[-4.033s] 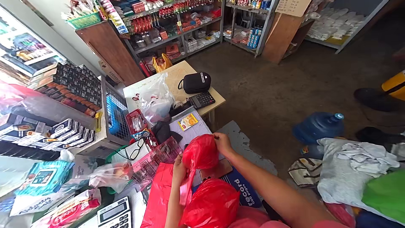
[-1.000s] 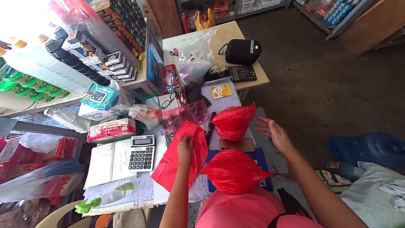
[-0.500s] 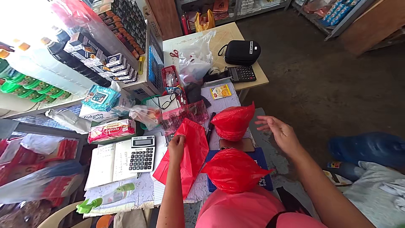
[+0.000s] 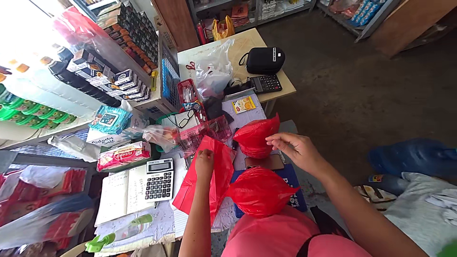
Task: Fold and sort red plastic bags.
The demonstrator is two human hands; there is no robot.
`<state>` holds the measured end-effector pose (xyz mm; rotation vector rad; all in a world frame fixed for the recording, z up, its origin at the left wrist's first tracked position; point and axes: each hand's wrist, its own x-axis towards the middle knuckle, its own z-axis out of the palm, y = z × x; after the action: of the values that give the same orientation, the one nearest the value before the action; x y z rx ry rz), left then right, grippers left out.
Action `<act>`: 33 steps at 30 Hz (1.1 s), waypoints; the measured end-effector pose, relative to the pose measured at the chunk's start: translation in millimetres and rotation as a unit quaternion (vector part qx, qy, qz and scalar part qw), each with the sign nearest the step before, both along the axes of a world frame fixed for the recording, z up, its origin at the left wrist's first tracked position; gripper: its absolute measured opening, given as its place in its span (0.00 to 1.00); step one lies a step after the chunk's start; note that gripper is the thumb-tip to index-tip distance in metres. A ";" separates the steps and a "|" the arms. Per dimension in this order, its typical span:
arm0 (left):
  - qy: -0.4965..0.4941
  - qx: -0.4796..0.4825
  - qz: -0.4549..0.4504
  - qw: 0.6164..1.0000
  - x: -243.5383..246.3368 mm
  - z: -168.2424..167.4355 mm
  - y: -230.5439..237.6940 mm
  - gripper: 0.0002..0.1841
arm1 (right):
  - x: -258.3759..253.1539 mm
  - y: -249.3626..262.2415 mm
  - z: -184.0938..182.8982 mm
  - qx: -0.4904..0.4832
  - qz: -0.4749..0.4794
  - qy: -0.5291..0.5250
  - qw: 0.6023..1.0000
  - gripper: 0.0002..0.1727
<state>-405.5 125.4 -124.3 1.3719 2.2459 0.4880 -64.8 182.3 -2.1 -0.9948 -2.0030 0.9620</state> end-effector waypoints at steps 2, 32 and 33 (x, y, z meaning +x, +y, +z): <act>-0.022 0.022 0.016 0.999 -6.1 6.6 -0.2 0.15 | 6.6 -2.4 1.5 0.004 -0.002 0.002 1.000 0.19; -0.423 0.390 -0.221 0.788 75.4 190.3 23.7 0.66 | -35.4 5.6 45.5 0.223 -0.129 -0.021 0.966 0.45; -0.418 0.394 -0.218 0.789 81.9 195.7 26.9 0.68 | -37.5 4.6 43.1 0.250 -0.137 -0.035 0.958 0.43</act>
<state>-323.6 152.3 71.4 1.5123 0.9481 1.5948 -102.3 186.8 41.0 -0.9876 -1.9568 0.2511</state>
